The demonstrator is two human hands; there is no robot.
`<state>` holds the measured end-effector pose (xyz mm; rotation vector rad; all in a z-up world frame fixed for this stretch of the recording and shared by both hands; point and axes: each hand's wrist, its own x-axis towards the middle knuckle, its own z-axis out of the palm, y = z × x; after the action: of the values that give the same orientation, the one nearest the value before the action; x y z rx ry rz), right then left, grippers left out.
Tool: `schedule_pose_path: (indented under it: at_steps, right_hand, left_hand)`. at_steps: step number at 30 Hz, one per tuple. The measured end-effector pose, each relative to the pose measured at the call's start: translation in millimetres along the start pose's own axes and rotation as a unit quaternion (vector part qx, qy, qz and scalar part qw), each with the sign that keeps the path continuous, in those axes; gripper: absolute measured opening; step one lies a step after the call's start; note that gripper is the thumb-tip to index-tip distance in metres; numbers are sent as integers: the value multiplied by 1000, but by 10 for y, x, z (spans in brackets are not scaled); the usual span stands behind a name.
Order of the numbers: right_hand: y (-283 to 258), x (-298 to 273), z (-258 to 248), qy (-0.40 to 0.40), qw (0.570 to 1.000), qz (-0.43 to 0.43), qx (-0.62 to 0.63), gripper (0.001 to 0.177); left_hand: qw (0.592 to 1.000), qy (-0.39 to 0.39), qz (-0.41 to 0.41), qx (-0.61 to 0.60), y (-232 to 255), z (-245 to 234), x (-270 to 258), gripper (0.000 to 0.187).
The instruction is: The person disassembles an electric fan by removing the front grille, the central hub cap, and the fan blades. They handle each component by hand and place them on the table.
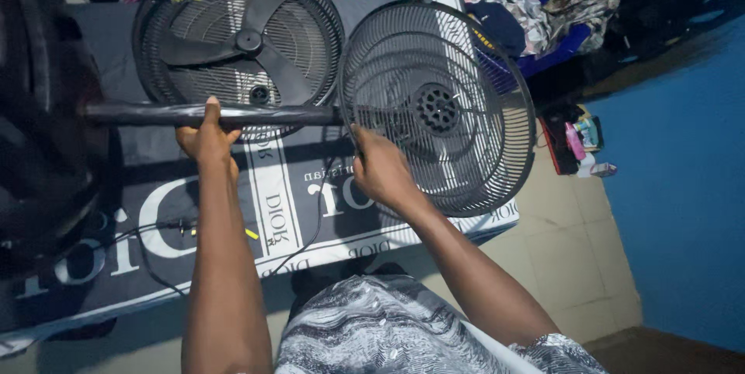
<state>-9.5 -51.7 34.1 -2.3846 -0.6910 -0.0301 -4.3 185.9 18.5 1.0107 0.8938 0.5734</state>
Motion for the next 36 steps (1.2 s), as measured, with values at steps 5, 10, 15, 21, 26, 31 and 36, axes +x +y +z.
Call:
schedule_pose_path:
  at_steps: [5, 10, 15, 21, 26, 31, 36]
  right_hand:
    - [-35, -17, 76, -32, 999, 24, -3, 45]
    - [-102, -5, 74, -44, 999, 33, -4, 47]
    - [-175, -17, 10, -23, 999, 28, 12, 45]
    - [-222, 11, -11, -43, 997, 69, 9, 40]
    - [-166, 13, 44, -24, 998, 50, -1, 42]
    - [-141, -6, 82, -11, 998, 55, 2, 47]
    - [-196, -25, 86, 18, 999, 45, -8, 51]
  left_hand:
    - [999, -38, -2, -38, -1, -103, -51, 53]
    - [999, -19, -50, -9, 12, -158, -39, 55]
    - [995, -38, -39, 79, 16, -207, -60, 54]
    - [990, -25, 18, 140, -148, -332, 28, 56]
    - [967, -32, 112, 228, -341, -447, -4, 72]
    - [942, -20, 160, 293, -387, -519, -169, 79]
    - [927, -29, 242, 286, -357, -596, -412, 78]
